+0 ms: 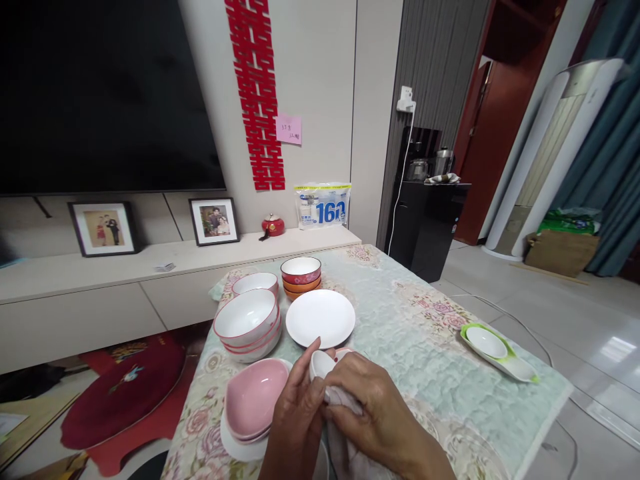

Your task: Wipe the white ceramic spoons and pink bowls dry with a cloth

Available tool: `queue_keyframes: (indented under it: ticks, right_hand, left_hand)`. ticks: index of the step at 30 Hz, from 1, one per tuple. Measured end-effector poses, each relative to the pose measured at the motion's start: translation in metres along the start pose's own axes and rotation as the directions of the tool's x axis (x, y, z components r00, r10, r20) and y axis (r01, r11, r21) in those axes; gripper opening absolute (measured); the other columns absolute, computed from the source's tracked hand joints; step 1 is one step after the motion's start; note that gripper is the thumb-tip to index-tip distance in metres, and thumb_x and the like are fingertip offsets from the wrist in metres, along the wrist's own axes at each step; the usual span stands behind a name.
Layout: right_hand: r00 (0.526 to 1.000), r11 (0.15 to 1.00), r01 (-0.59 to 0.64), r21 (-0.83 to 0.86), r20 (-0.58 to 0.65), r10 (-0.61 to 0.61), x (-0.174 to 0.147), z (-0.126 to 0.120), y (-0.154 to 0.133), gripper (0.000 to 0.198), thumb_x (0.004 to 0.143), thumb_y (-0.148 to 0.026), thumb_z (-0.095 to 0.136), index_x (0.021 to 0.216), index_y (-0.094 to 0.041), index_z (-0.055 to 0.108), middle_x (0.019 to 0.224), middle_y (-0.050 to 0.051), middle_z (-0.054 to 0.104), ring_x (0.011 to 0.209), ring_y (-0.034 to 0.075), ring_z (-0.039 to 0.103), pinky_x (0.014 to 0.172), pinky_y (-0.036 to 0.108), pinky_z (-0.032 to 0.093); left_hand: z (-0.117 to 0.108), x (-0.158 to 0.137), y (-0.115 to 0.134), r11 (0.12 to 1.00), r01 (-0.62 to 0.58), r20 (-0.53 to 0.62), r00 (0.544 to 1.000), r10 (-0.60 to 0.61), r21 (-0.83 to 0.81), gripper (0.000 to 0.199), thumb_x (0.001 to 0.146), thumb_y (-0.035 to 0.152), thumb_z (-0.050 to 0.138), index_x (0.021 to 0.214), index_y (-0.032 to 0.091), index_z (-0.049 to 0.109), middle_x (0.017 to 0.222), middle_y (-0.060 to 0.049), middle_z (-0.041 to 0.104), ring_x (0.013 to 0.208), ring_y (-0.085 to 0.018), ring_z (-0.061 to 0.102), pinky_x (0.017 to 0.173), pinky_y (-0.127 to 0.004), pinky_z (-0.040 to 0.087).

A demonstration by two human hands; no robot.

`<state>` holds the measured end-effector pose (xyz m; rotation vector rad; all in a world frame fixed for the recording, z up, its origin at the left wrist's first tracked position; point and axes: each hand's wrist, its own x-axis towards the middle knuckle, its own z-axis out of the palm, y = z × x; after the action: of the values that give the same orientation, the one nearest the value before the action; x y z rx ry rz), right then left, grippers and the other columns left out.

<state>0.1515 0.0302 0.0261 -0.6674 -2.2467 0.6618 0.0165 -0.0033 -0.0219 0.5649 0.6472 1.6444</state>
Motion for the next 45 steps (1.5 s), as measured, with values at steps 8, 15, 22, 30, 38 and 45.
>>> queue_keyframes:
  ticks: [8, 15, 22, 30, 38, 45]
  right_hand:
    - [0.997, 0.996, 0.017, -0.093, 0.073, -0.01, -0.003, -0.01, 0.0, 0.011, 0.09, -0.014, 0.057, 0.093, -0.023, 0.063, 0.093, 0.003, 0.065, 0.091, 0.02, 0.06, 0.078, 0.031, 0.048]
    - [0.999, 0.998, 0.011, -0.066, -0.049, -0.014, -0.004, -0.007, 0.003, 0.008, 0.093, -0.019, 0.057, 0.093, -0.021, 0.065, 0.089, 0.004, 0.067, 0.083, 0.019, 0.061, 0.074, 0.03, 0.048]
    - [1.0, 0.998, 0.013, -0.056, 0.018, -0.012, -0.002, -0.009, 0.002, 0.01, 0.092, -0.017, 0.059, 0.098, -0.022, 0.065, 0.095, 0.004, 0.066, 0.089, 0.02, 0.062, 0.076, 0.03, 0.049]
    - [1.0, 0.999, 0.012, -0.031, -0.016, -0.012, -0.004, -0.011, 0.004, 0.005, 0.092, -0.019, 0.062, 0.094, -0.022, 0.066, 0.09, 0.003, 0.066, 0.084, 0.018, 0.062, 0.072, 0.029, 0.047]
    - [0.999, 0.998, 0.022, 0.055, 0.025, -0.024, -0.002, -0.01, 0.0, 0.007, 0.093, -0.02, 0.064, 0.098, -0.022, 0.069, 0.097, 0.004, 0.065, 0.09, 0.018, 0.063, 0.078, 0.028, 0.05]
    - [0.99, 0.976, -0.092, 0.199, 0.121, 0.069, -0.007, -0.026, 0.011, 0.022, 0.1, -0.038, 0.057, 0.103, -0.026, 0.075, 0.101, 0.004, 0.066, 0.096, 0.019, 0.064, 0.086, 0.031, 0.051]
  left_hand:
    - [-0.004, 0.001, 0.003, 0.985, 0.167, 0.054, 0.985, -0.164, -0.053, 0.06, 0.088, 0.054, 0.066, 0.139, 0.023, 0.06, 0.137, -0.016, 0.067, 0.128, -0.034, 0.061, 0.102, -0.046, 0.052]
    - [0.001, 0.0, 0.001, 0.999, 0.023, 0.003, 1.0, -0.023, 0.048, 0.063, 0.075, 0.034, 0.085, 0.133, 0.021, 0.064, 0.134, -0.016, 0.069, 0.126, -0.036, 0.061, 0.106, -0.045, 0.048]
    - [-0.005, 0.001, 0.006, 0.987, 0.129, 0.069, 0.99, -0.123, -0.093, 0.043, 0.087, 0.039, 0.072, 0.129, 0.028, 0.069, 0.131, -0.012, 0.072, 0.124, -0.032, 0.064, 0.107, -0.044, 0.05]
    - [-0.002, 0.003, -0.001, 0.983, 0.161, 0.08, 0.985, -0.154, -0.084, 0.055, 0.078, 0.04, 0.081, 0.129, 0.024, 0.069, 0.134, -0.014, 0.07, 0.129, -0.036, 0.06, 0.11, -0.05, 0.046]
    - [-0.003, 0.002, 0.006, 0.987, 0.137, 0.102, 0.987, -0.128, -0.087, 0.049, 0.086, 0.043, 0.071, 0.132, 0.027, 0.066, 0.131, -0.012, 0.071, 0.126, -0.033, 0.063, 0.105, -0.045, 0.051]
    - [-0.003, 0.001, 0.001, 0.972, 0.184, 0.07, 0.982, -0.175, -0.149, 0.049, 0.087, 0.045, 0.07, 0.13, 0.023, 0.067, 0.131, -0.016, 0.071, 0.121, -0.036, 0.065, 0.103, -0.051, 0.052]
